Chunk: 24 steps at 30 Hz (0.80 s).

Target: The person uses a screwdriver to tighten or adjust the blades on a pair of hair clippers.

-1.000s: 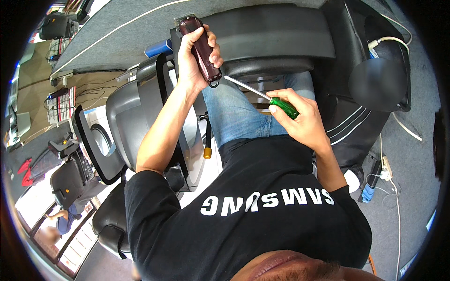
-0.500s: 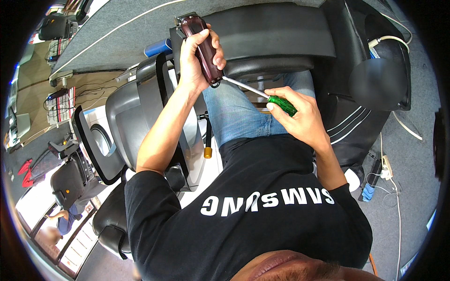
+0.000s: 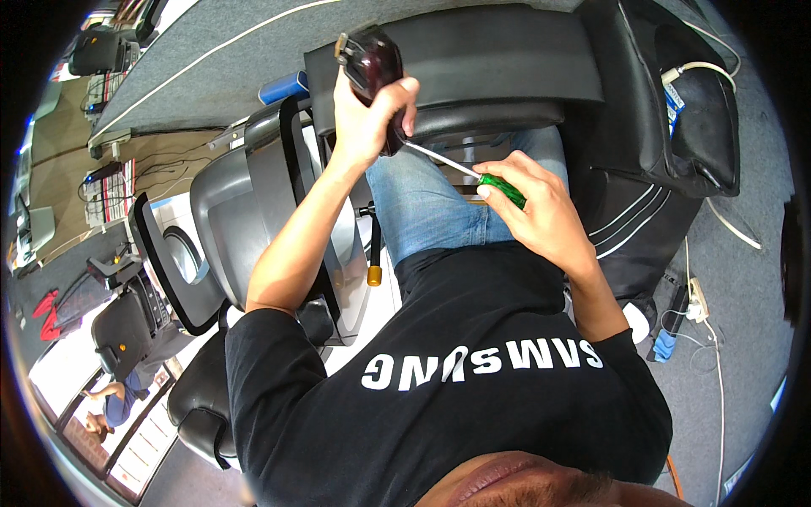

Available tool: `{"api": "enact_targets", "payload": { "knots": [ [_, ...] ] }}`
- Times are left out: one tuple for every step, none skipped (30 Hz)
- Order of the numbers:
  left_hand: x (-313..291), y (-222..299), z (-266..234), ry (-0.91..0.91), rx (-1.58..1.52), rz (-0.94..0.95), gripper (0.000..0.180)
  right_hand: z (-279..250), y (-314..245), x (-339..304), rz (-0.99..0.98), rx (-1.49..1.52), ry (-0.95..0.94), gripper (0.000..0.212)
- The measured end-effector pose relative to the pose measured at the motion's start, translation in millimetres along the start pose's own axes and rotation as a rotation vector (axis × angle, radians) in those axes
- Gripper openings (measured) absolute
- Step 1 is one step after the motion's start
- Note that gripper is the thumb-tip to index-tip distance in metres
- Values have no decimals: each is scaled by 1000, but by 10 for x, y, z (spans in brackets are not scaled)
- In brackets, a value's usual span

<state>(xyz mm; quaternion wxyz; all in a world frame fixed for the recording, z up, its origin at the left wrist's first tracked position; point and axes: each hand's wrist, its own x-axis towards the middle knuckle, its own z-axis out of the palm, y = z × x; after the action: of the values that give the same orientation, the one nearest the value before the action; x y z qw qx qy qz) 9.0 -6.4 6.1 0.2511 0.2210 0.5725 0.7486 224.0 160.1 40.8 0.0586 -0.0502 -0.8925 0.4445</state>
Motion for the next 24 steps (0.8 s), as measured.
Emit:
{"api": "enact_targets", "payload": {
  "knots": [
    [2, -20, 9, -5, -23, -13, 38, 5, -13, -3, -14, -77, -1, 26],
    [-17, -6, 40, -17, 61, -13, 41, 10, -30, -6, -30, -153, -4, 26],
    [-44, 12, 74, -29, 145, -14, 43, 12, -39, -8, -45, -230, -7, 26],
    [-57, 6, 92, -53, 157, -13, 46, 19, -25, -9, -81, -257, -12, 26],
    [-58, -2, 91, -67, 166, -9, 47, 37, 3, -20, -116, -285, -16, 27],
    [-56, -11, 87, -80, 176, -6, 47, 58, 31, -31, -151, -313, -20, 28],
    [-56, -15, 85, -93, 186, -2, 48, 81, 59, -44, -144, -261, -25, 27],
    [-48, 26, 96, -90, 171, -27, 49, 109, 91, -62, -136, -209, -29, 26],
    [-44, 23, 98, -111, 158, -38, 49, 138, 120, -79, -128, -157, -32, 26],
    [-38, 18, 99, -131, 145, -49, 49, 175, 153, -101, -37, 11, -70, 26],
    [-37, 19, 95, -149, 136, -60, 49, 214, 168, -105, 52, 183, -107, 26],
    [-51, 27, 106, -165, 129, -78, 51, 229, 167, -97, 142, 354, -144, 27],
    [-59, 35, 108, -161, 102, -96, 51, 175, 165, -74, 316, 536, -259, 28],
    [-69, 43, 108, -156, 75, -113, 52, 53, 87, 9, 490, 716, -375, 30],
    [-75, 47, 106, -151, 48, -131, 53, -11, 48, 55, 665, 894, -492, 32],
    [-76, 19, 93, -160, 26, -139, 53, 3, 78, 38, 701, 1008, -506, 36],
    [-68, 14, 86, -158, -24, -146, 52, -16, 117, 42, 757, 1130, -521, 36],
    [-61, 12, 78, -157, -74, -153, 50, -44, 174, 62, 814, 1253, -535, 36],
    [-54, 11, 68, -155, -124, -160, 49, -57, 208, 69, 869, 1376, -548, 36],
    [-47, 10, 49, -146, -136, -133, 39, -33, 214, 65, 850, 1411, -547, 36],
    [-15, 18, 15, -145, -128, -140, 30, -22, 187, 53, 800, 1322, -521, 36],
    [-9, 10, 18, -83, -176, -133, 31, -9, 120, 35, 749, 1232, -494, 36],
    [-5, -6, 17, -19, -225, -126, 35, -8, 66, 24, 700, 1141, -467, 36],
    [35, -52, -61, -18, -302, -134, 34, -21, 59, 10, 649, 1106, -471, 40]
  ]
}}
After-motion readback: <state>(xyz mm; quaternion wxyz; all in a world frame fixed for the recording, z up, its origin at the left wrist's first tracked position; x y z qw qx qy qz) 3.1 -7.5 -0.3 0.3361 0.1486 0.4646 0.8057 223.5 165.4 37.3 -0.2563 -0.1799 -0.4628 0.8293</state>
